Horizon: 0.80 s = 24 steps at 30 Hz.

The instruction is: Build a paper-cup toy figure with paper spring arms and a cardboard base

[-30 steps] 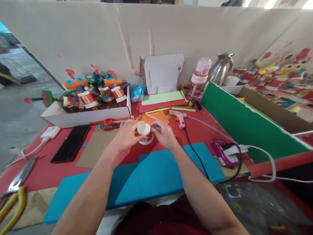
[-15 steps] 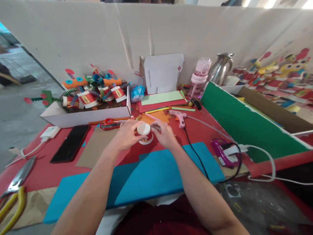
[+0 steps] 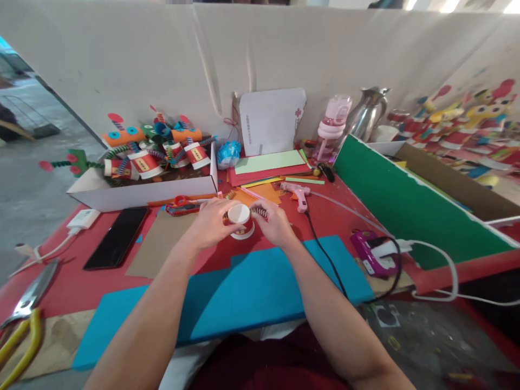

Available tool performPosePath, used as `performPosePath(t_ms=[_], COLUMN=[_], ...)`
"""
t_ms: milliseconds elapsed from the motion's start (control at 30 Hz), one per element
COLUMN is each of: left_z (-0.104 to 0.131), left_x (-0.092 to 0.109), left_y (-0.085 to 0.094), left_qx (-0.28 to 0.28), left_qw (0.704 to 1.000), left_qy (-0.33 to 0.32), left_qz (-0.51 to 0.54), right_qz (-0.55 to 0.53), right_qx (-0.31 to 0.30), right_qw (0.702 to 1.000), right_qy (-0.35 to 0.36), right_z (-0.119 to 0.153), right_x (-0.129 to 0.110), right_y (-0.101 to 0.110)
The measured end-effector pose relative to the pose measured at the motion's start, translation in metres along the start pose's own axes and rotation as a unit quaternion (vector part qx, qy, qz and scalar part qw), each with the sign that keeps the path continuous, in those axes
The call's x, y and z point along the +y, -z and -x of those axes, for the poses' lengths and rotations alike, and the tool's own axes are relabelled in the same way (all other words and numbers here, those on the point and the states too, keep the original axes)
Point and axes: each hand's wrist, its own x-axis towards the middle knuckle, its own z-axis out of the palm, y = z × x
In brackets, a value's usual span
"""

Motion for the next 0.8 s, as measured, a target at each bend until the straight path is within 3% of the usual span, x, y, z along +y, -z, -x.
performPosePath(t_ms=[800], left_z=[-0.0002], left_x=[0.0013], left_y=[0.0011], left_qx=[-0.003], left_qw=[1.0], left_qy=[-0.006], left_qz=[-0.002], right_qz=[-0.003], right_qx=[0.0], right_qw=[1.0], right_qy=[0.007], right_z=[-0.0001], right_x=[0.0016], right_y=[-0.0008])
